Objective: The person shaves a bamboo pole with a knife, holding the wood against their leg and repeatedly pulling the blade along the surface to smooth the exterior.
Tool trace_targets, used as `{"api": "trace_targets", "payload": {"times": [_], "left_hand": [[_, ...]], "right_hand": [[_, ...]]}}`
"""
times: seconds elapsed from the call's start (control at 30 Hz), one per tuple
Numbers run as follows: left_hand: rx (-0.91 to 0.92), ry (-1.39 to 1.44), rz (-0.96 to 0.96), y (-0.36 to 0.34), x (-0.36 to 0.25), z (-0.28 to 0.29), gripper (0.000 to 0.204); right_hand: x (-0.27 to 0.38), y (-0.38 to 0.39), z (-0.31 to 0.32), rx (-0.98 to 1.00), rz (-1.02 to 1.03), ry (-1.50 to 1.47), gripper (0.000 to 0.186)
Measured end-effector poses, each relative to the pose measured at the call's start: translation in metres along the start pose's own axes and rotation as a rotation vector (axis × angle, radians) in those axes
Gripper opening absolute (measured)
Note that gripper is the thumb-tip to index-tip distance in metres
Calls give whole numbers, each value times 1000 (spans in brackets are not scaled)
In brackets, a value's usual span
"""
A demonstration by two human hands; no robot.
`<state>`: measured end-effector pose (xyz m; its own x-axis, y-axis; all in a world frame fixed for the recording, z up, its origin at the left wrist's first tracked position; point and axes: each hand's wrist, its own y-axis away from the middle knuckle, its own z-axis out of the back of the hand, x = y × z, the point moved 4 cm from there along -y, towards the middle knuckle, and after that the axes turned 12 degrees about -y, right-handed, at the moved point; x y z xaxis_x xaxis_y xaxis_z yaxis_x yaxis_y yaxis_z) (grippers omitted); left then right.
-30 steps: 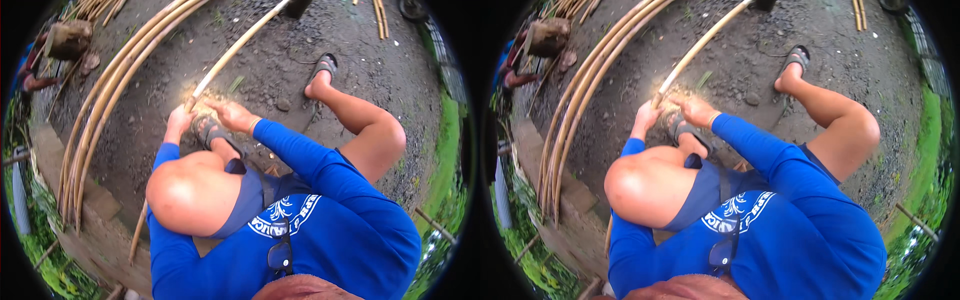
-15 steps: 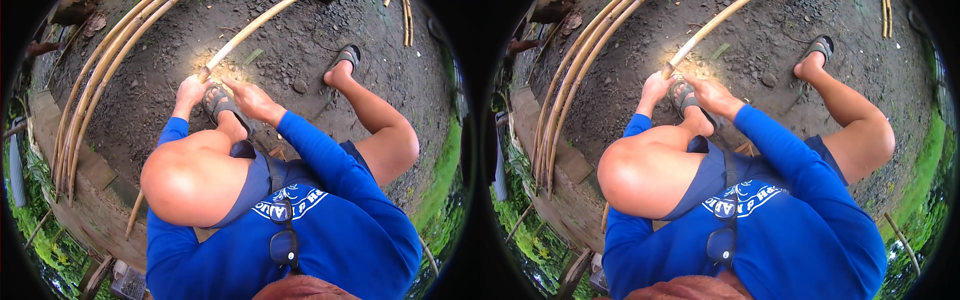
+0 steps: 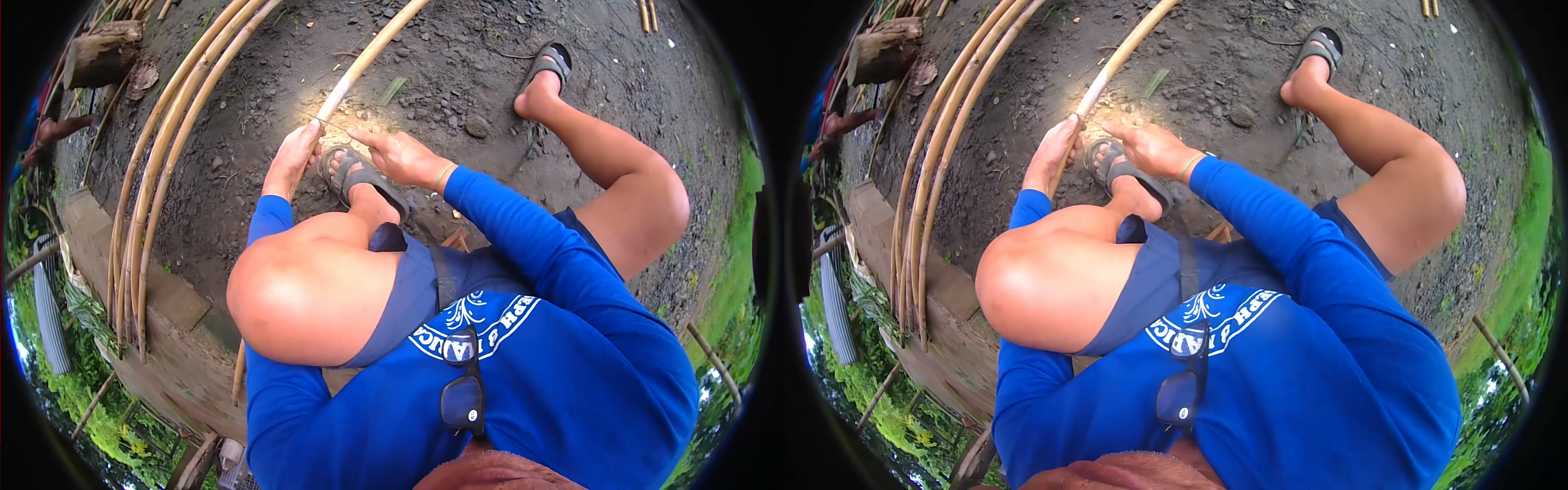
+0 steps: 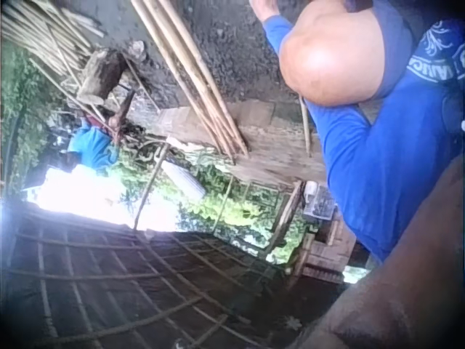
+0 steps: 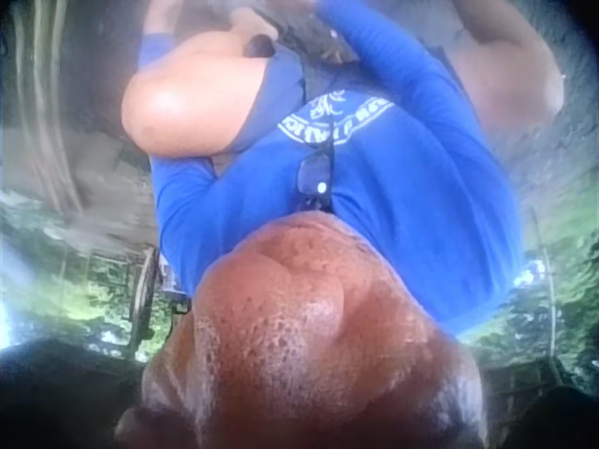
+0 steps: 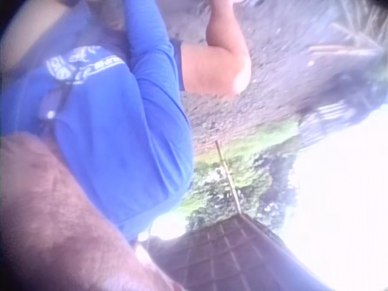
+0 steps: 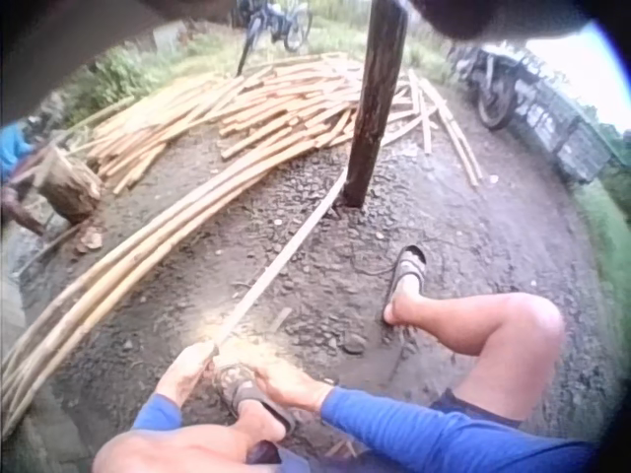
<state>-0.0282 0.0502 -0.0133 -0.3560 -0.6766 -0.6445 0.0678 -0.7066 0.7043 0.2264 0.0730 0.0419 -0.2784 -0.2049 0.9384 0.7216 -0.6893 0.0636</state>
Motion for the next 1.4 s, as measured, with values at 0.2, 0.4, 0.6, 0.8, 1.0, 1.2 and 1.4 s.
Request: {"api": "trace_targets", "payload": {"times": [0.2,0.4,0.6,0.8,1.0,1.2,1.4], "left_hand": [[-8,8,23,-5,7,0,64],[-14,-9,50,-4,10,-3,65],[-63,-6,12,-4,6,0,64],[-11,-4,-6,-9,12,-2,58],[-103,-387,-201,-23,13,-3,55],[-212,-557,-79,-16,22,5,56],[-256,-633,-146,-23,1,-14,52]], "right_hand": [[-6,-10,-1,82,-87,-28,61],[-9,35,13,27,-118,-65,63],[-5,-53,-14,23,-87,-27,57],[-1,15,7,69,-124,8,57],[1,-30,-7,37,-132,-50,58],[4,14,-7,-14,-65,-21,56],[7,-25,0,91,-223,51,54]]}}
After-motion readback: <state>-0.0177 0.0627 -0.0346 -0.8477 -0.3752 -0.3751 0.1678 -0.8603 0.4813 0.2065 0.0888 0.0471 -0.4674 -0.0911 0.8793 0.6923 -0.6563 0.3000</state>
